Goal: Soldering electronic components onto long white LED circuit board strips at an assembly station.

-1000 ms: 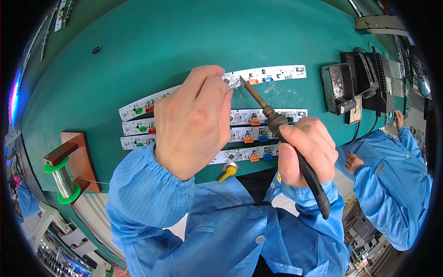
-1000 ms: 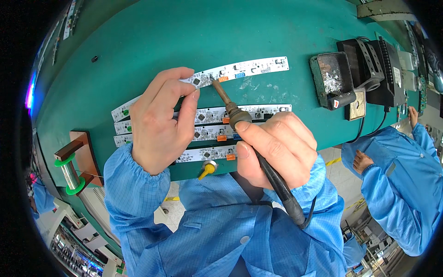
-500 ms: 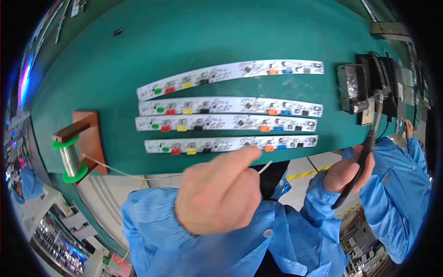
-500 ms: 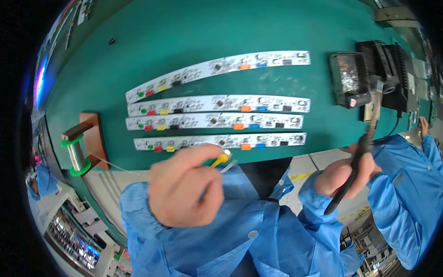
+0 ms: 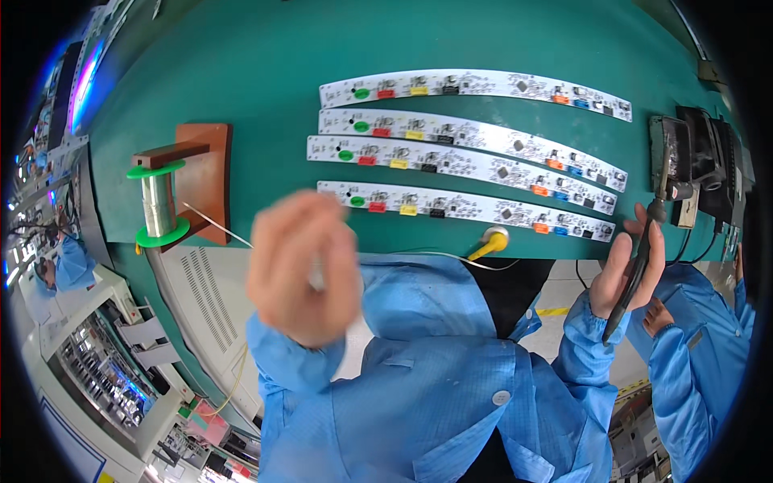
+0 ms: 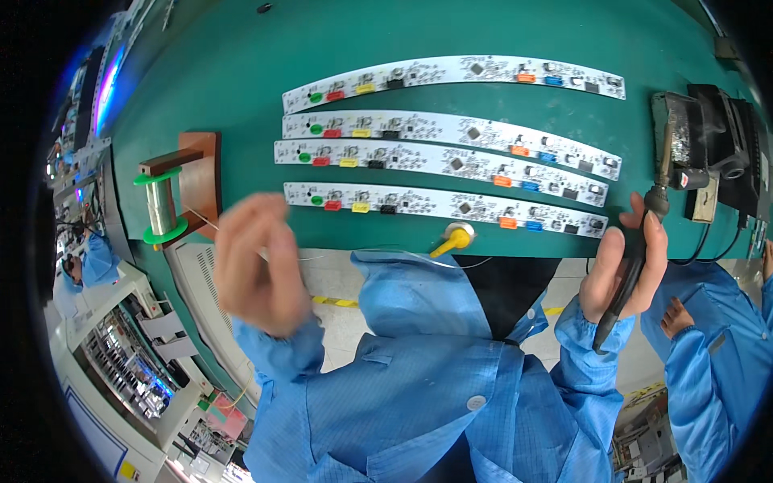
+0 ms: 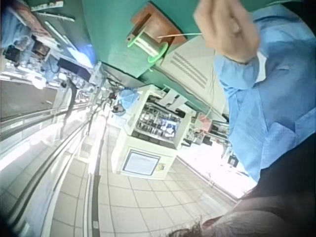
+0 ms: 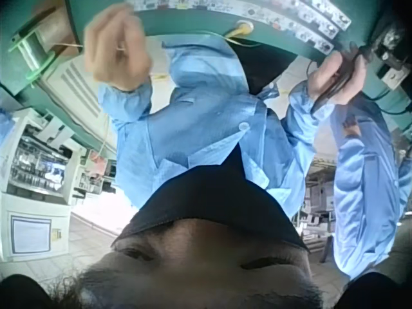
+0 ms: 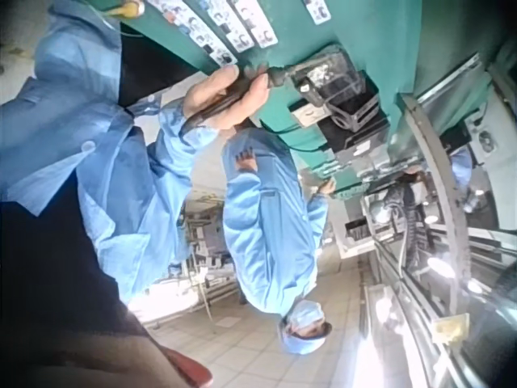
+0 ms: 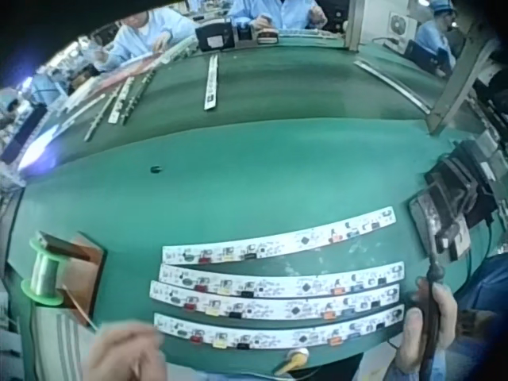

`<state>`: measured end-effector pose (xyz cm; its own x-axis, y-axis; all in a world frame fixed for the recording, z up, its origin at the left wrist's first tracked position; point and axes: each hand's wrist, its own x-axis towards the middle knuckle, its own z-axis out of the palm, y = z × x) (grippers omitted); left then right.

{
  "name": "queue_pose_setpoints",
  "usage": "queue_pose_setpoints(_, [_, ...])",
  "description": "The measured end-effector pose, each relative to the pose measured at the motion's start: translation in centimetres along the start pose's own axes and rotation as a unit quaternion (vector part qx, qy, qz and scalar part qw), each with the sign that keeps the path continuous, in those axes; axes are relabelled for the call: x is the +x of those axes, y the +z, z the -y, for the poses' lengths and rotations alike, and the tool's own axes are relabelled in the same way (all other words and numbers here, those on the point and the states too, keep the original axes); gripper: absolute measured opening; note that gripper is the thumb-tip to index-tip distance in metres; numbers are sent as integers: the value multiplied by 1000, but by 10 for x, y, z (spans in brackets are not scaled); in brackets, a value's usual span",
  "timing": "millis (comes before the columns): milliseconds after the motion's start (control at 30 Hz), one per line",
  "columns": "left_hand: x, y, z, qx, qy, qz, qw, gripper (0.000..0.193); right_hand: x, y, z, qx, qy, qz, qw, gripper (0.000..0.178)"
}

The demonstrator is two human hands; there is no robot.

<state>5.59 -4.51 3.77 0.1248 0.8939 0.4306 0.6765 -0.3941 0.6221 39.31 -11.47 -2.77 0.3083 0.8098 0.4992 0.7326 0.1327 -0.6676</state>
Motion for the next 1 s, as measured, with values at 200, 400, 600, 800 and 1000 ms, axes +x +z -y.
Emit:
queue_pose_setpoints(200, [0, -7, 40, 37, -130, 68, 988, 15, -2, 8, 6, 19, -6, 26, 999, 56])
queue_pose_setpoints(400, [-7, -5, 38, -17, -166, 62, 984, 11, -6, 8, 6, 43, 2, 12, 999, 59])
queue_pose_setpoints(600, [-15, -15, 34, -229, -300, -9, 926, 9, -11, 3, 7, 108, 0, -52, 993, 63])
queue_pose_setpoints(800, [-11, -27, 67, -437, -292, 66, 848, 14, 3, 2, 14, 159, -25, -69, 985, 71])
queue_pose_setpoints(1000, [-7, -33, 92, -438, -284, 88, 848, 26, 8, 6, 22, 309, -3, -64, 949, 73])
